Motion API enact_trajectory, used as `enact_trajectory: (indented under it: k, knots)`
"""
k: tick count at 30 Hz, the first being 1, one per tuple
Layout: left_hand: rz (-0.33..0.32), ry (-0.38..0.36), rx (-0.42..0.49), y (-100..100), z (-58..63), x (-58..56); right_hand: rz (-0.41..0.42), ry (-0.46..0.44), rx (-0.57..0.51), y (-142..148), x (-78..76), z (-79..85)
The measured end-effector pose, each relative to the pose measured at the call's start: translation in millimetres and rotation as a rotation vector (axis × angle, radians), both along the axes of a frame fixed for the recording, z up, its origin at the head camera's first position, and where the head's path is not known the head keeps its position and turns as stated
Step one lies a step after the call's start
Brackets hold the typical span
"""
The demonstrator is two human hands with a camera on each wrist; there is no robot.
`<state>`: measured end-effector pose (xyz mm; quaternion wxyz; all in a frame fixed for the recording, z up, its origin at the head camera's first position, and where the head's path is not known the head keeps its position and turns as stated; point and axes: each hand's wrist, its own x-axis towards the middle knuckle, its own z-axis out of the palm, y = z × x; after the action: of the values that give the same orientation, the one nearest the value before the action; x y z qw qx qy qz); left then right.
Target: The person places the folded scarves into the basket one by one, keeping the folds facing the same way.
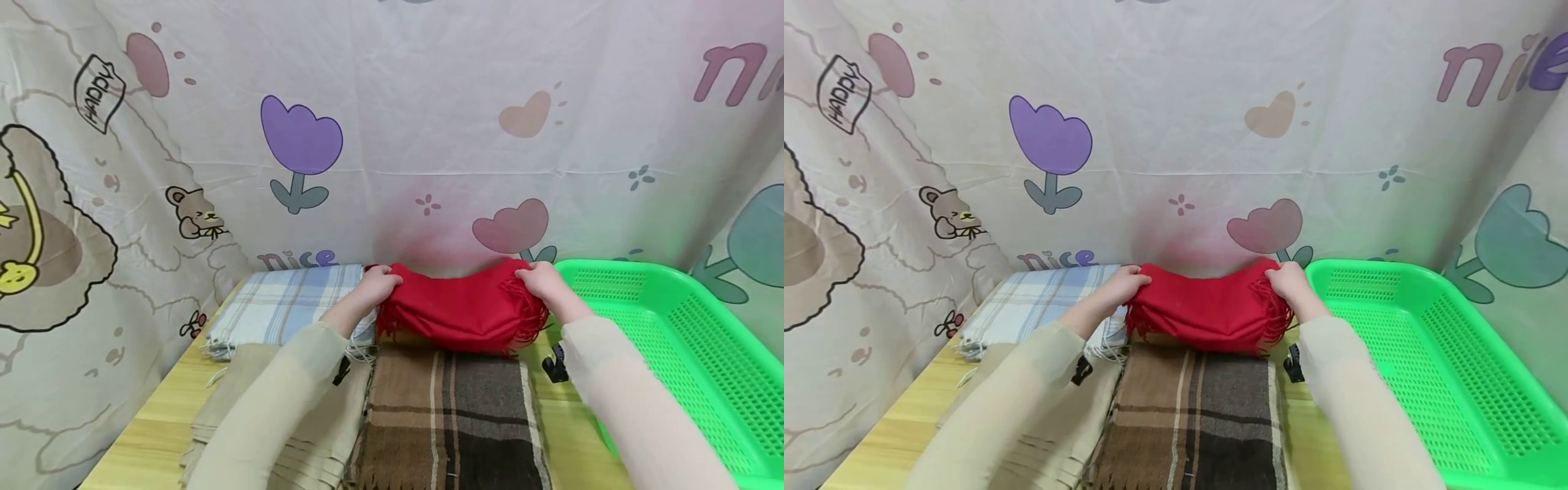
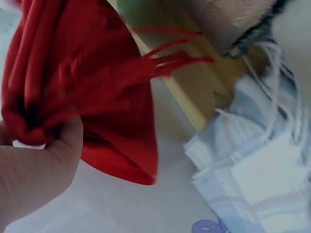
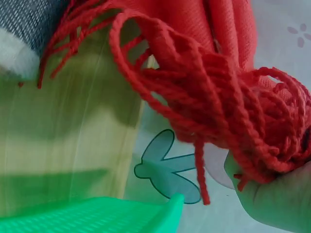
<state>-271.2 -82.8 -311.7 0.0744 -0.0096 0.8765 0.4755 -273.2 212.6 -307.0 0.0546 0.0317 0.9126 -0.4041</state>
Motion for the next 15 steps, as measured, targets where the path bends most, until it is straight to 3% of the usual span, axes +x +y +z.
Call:
enact_trajectory:
  k: [4,6,8,12,14,15]
  knots:
    - [-0.096,-0.016,-0.084,-8.5,-4.3,17.4,0.037,-0.027,0.060,0.8,-7.1,-10.8]
    - [-0.151,-0.054,-0.125,-11.4,-8.9,26.8,0.062,-0.045,0.109,8.4,-23.7,-31.4]
    - [-0.227,-0.104,-0.201,-13.3,-15.5,35.4,0.115,-0.033,0.207,23.4,-52.0,-67.6]
    - [-0.404,-0.259,-0.324,-11.0,-27.0,49.9,0.208,0.092,0.416,66.4,-122.8,-166.5]
    - [-0.473,-0.328,-0.388,-8.0,-29.2,54.0,0.220,0.152,0.505,76.6,-139.2,-195.2]
    - [-0.499,-0.349,-0.445,-6.3,-29.3,55.1,0.225,0.126,0.519,74.5,-134.8,-192.4]
